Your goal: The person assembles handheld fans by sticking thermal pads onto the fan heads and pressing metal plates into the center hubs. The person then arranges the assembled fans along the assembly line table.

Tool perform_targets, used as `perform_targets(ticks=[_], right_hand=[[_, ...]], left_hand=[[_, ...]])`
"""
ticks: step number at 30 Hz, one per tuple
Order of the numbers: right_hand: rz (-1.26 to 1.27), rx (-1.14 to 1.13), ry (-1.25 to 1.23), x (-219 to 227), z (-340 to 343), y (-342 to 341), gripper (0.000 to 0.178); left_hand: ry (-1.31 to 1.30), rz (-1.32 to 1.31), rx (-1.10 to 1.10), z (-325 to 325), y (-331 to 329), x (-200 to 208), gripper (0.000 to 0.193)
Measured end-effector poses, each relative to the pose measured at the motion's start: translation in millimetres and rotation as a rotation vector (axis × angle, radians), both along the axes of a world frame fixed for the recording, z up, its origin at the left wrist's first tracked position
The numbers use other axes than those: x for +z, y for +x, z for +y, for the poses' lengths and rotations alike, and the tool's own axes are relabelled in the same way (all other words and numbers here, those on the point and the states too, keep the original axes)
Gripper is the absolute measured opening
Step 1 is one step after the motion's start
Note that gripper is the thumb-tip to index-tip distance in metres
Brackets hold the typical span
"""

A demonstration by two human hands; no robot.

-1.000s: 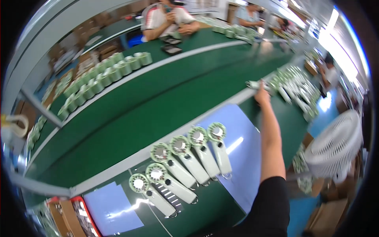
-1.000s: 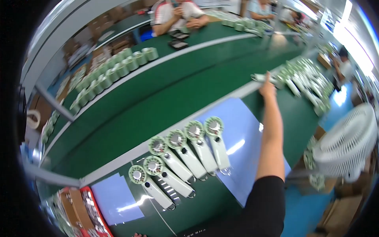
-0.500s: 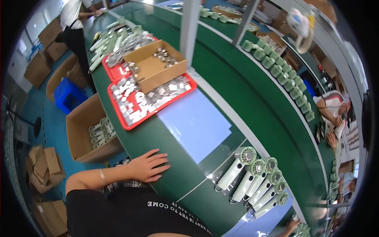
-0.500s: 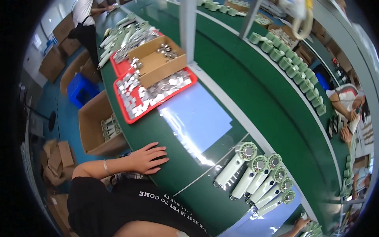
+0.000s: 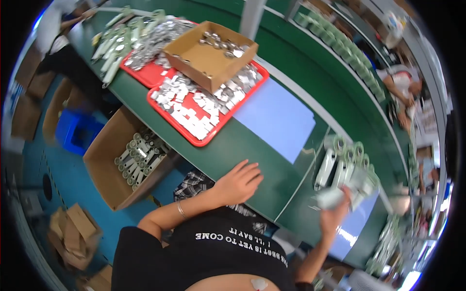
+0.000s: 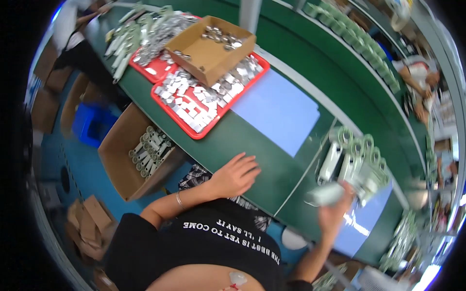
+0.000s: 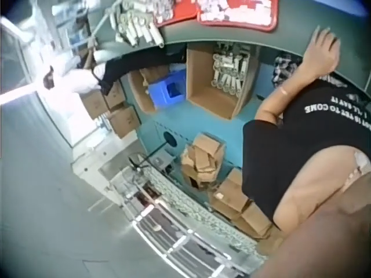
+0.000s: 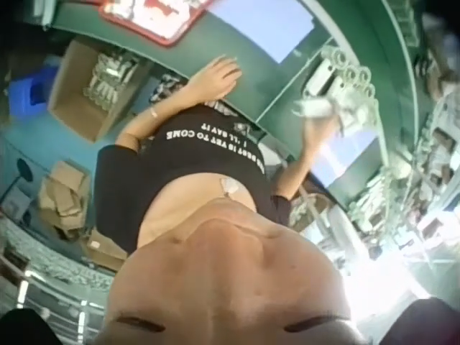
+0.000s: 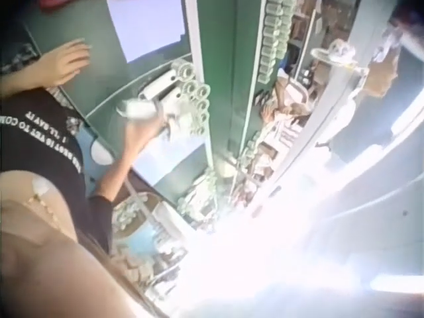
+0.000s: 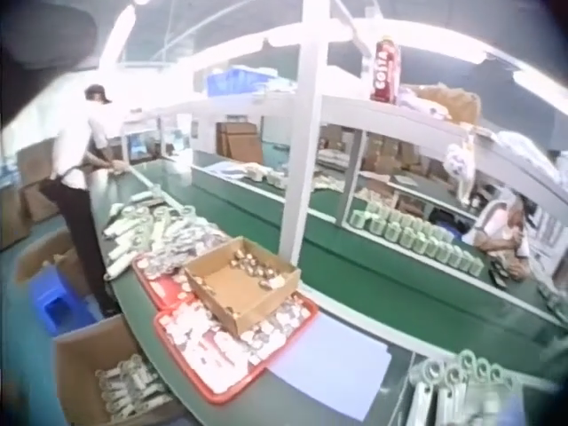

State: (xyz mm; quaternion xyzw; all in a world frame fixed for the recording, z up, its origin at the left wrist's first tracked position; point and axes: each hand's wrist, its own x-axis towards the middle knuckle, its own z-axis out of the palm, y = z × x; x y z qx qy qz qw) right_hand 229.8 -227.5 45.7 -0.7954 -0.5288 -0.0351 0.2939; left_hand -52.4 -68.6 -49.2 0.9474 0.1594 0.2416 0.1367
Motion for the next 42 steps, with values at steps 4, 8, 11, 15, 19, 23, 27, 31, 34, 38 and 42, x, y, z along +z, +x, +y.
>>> perform_targets(ticks=[4, 8, 11, 15, 19, 23, 27, 31, 34, 38, 42], right_hand=[[0.186, 0.383, -0.237, -33, 74, -105, 0.065], [0.178, 0.530, -0.218, -45, 103, -132, 0.060], [0.254, 0.573, -0.318, -47, 105, -129, 0.059], [0.232, 0.612, -0.327, -40, 110, -122, 0.062], [0.276, 0.567, -0.500, -20, 104, -109, 0.068], [0.294, 0.416, -0.162, -27, 106, -92, 0.058], [0.052, 0.223, -0.023, -28, 132, -95, 0.050], [0.000, 0.174, 0.000, -51, 125, -94, 0.046], [0.080, 0.120, 0.133, -55, 118, -92, 0.037], [0.003, 0.243, 0.169, -62, 119, -88, 0.035], [-0.043, 0.323, 0.203, -63, 117, -90, 0.032]], left_hand=[[-0.442, -0.451, 0.177, 2, -18, 2, 0.039], [-0.539, -0.431, 0.155, -2, -31, 4, 0.043], [-0.507, -0.292, 0.219, -9, -32, 2, 0.052], [-0.475, -0.273, 0.238, -6, -25, 4, 0.051], [-0.364, -0.235, 0.217, 1, -20, 4, 0.051], [-0.315, -0.180, 0.171, 3, -15, 7, 0.054], [-0.262, -0.114, 0.148, 7, -15, 13, 0.059], [-0.259, -0.159, 0.066, 7, 4, 2, 0.061], [-0.269, -0.166, 0.022, 3, 10, -2, 0.064], [-0.247, -0.140, 0.058, 3, 7, -4, 0.066], [-0.242, -0.153, 0.033, 8, 9, -9, 0.070]])
